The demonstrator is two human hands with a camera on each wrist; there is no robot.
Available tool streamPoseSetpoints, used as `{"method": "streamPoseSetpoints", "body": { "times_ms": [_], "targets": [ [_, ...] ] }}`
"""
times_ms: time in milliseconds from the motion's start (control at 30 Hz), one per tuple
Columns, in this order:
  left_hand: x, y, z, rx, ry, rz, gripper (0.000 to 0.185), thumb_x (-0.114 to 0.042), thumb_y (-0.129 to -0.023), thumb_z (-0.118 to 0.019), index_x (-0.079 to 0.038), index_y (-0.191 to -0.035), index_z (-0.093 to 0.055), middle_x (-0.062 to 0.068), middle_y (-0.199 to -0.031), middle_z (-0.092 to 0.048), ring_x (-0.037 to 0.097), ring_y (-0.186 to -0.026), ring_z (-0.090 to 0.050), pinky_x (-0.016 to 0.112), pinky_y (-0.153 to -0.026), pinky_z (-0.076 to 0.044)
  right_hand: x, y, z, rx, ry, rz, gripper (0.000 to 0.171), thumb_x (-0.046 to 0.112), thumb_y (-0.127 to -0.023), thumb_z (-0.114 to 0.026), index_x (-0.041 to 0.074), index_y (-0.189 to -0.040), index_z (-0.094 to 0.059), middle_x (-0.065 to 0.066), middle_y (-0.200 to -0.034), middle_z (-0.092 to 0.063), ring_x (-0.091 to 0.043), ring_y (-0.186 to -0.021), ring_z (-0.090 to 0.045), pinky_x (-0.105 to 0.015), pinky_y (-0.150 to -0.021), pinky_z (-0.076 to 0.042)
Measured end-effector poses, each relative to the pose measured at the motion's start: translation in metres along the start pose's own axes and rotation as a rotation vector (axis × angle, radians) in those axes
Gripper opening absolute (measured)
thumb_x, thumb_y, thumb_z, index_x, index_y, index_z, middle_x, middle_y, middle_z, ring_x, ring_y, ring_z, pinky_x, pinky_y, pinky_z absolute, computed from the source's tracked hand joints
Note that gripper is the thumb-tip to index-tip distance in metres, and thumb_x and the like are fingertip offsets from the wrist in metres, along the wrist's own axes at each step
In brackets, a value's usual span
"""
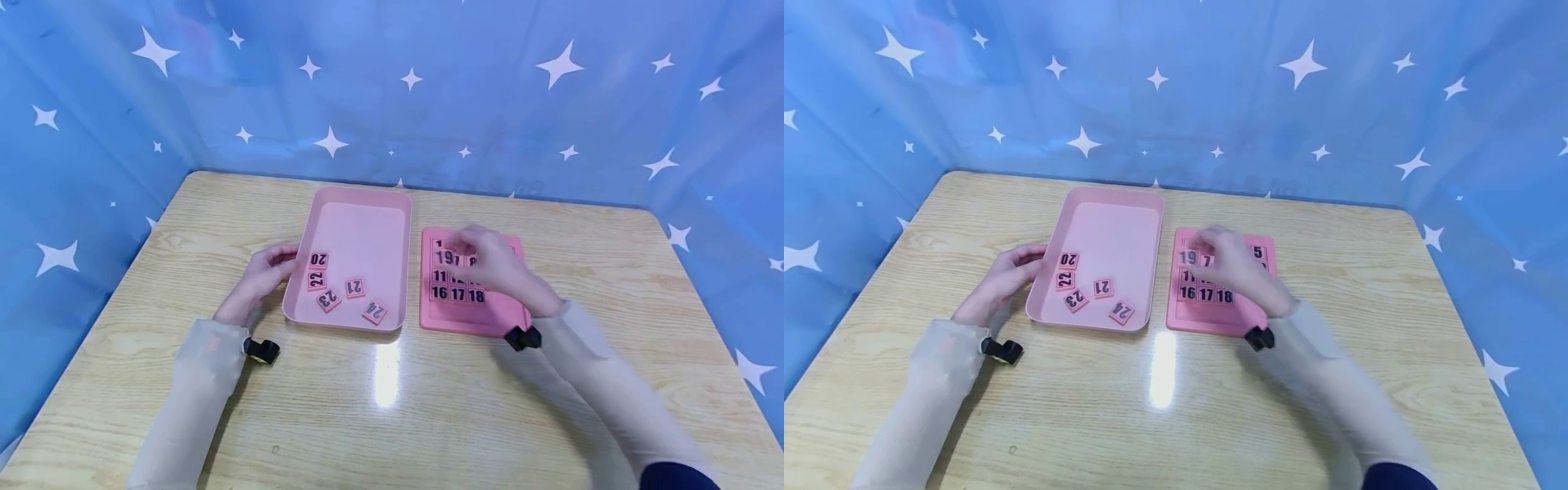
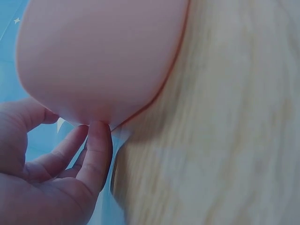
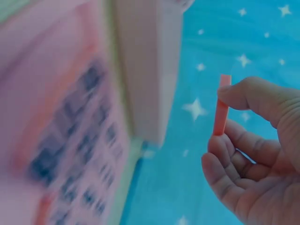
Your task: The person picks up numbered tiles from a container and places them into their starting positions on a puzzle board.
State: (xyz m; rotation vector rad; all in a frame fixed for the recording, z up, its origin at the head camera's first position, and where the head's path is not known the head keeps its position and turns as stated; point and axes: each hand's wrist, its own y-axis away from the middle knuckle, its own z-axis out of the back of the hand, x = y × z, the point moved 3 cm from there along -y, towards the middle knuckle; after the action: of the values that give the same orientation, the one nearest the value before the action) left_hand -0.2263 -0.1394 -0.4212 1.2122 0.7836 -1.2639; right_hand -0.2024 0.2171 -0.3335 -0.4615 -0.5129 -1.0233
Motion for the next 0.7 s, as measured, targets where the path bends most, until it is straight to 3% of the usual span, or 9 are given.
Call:
{"method": "streamPoseSetpoints", "body": {
  "times_ms": [333,533,700],
  "targets": [
    [0.0,0.001,0.002,0.009,-0.006,-0.004,0.045,-0.003,-0.089,-0.055,0.009,-0.132,-0.045,0.029,-0.128,-0.049,0.008,-0.094,-0.052,0.013,-0.079,-0.048,-0.05,0.066,0.007,-0.043,0.062,-0.124,0.03,-0.004,-0.071,-0.073,-0.007,-0.099,-0.064,-0.015,-0.088,-0.063,-0.027,-0.079,-0.058,-0.04,-0.071,-0.053],
    [-0.001,0.002,0.002,0.017,-0.004,-0.007,0.045,-0.004,-0.09,-0.055,0.009,-0.132,-0.044,0.029,-0.128,-0.049,0.008,-0.094,-0.052,0.014,-0.081,-0.048,-0.061,0.08,0.002,-0.031,0.101,-0.158,0.029,-0.005,-0.067,-0.074,-0.006,-0.094,-0.065,-0.009,-0.079,-0.058,-0.019,-0.068,-0.051,-0.024,-0.056,-0.047],
    [-0.001,0.001,0.002,0.013,-0.005,-0.007,0.044,-0.003,-0.09,-0.054,0.009,-0.132,-0.045,0.029,-0.128,-0.049,0.011,-0.096,-0.052,0.014,-0.081,-0.048,-0.064,0.085,-0.005,-0.019,0.126,-0.16,0.027,-0.003,-0.066,-0.076,-0.003,-0.091,-0.065,-0.006,-0.077,-0.056,-0.018,-0.068,-0.049,-0.024,-0.055,-0.044]
  ]
}}
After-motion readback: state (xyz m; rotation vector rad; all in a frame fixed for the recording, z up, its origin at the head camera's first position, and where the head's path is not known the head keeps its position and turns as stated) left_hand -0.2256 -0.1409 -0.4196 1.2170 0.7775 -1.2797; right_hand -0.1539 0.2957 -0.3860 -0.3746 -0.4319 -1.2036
